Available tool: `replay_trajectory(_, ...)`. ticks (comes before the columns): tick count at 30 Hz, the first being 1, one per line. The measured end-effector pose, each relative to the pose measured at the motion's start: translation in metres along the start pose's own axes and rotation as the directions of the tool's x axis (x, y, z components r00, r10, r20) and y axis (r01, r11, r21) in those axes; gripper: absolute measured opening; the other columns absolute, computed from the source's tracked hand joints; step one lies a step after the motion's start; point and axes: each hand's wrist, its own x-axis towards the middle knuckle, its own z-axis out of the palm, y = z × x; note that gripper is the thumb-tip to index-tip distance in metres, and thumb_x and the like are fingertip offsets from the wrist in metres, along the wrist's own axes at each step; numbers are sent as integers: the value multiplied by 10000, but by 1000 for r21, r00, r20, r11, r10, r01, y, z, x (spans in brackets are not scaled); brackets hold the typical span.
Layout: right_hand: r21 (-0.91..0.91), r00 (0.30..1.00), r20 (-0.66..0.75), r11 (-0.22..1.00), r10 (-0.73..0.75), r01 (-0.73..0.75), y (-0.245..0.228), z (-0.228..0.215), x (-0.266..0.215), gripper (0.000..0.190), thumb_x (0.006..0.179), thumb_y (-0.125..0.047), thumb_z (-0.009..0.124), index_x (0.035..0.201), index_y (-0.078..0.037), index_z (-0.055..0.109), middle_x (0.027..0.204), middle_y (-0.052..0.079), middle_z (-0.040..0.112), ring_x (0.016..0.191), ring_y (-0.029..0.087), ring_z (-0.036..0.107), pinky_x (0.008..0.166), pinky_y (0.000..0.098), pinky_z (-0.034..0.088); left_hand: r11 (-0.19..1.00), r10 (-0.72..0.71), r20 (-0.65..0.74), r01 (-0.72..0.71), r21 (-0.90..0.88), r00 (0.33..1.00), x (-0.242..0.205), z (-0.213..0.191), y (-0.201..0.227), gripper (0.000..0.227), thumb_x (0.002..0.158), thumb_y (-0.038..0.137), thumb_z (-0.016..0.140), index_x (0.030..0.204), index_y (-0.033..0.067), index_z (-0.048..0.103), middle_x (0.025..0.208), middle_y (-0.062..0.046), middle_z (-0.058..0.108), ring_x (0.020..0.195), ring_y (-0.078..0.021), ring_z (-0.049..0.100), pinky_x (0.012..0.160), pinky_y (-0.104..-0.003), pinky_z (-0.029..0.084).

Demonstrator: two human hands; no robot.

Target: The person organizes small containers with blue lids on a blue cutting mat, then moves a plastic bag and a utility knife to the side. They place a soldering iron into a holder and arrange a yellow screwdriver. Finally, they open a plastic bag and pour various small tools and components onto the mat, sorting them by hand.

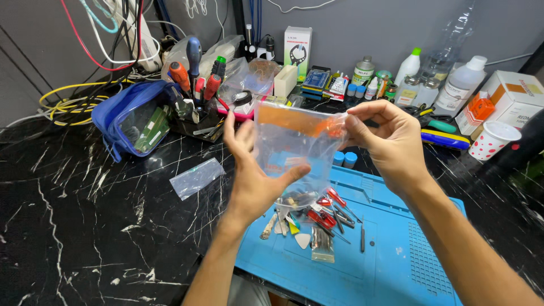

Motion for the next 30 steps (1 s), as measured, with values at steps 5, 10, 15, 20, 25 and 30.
replay_trajectory(5, 130, 987, -49, 981, 151, -144, 4, 19, -1, 338, 966, -110, 702, 1260, 20, 598, 1074, 129, 654, 876, 204, 729, 814, 332, 665, 953, -251, 157, 272, -135, 955, -10, 5, -18, 776, 796, 209, 858, 1444, 40, 464, 1139, -221, 723, 1098, -344, 690, 906, -451, 552)
replay_trajectory(10, -280, 926, 37, 894, 375, -351, 5, 29, -32, 776, 910, -222, 737, 1562, -25, 365, 1407, 297, 544, 1349, 409, 565, 1068, 545, 499, 833, -477, 74, 477, -282, 876, -23, 14, -25, 448, 862, 70, 796, 1291, 28, 671, 1018, -220, 792, 827, -266, 791, 634, -375, 655)
replay_trajectory(15, -330, 731, 176, 739, 660, -587, 1, 49, -52, 1008, 874, -170, 738, 1660, -190, 107, 1216, 245, 656, 934, 357, 751, 745, 481, 660, 782, -545, 36, 524, -339, 837, -44, 0, -15, 731, 869, -76, 668, 1533, 103, 418, 1241, -224, 704, 892, -292, 761, 637, -385, 693)
replay_trajectory(20, -277, 732, 289, 786, 617, -553, 5, 66, -47, 831, 887, -76, 708, 1599, -84, 281, 1060, 245, 664, 670, 318, 739, 466, 351, 606, 873, -443, -425, 487, -5, 789, -44, -75, -54, 742, 865, -34, 565, 1560, 58, 323, 1358, -288, 591, 1028, -413, 675, 787, -479, 583)
replay_trajectory(25, -287, 739, 323, 805, 592, -519, 22, 74, -43, 689, 895, -47, 691, 1538, -60, 443, 1074, 223, 698, 732, 291, 756, 524, 348, 634, 696, -215, -639, 575, 430, 739, -51, -128, -74, 744, 896, -59, 578, 1558, 50, 256, 1382, -292, 526, 1257, -485, 581, 1064, -578, 492)
replay_trajectory(30, -401, 801, 265, 817, 537, -415, 35, 58, -37, 475, 910, -59, 685, 1380, -31, 623, 1068, 212, 732, 784, 276, 762, 619, 360, 667, 219, -124, -683, 692, 688, 719, -63, -123, -91, 1125, 851, 129, 820, 1640, -2, 29, 1410, -288, 374, 1267, -474, 498, 999, -547, 523)
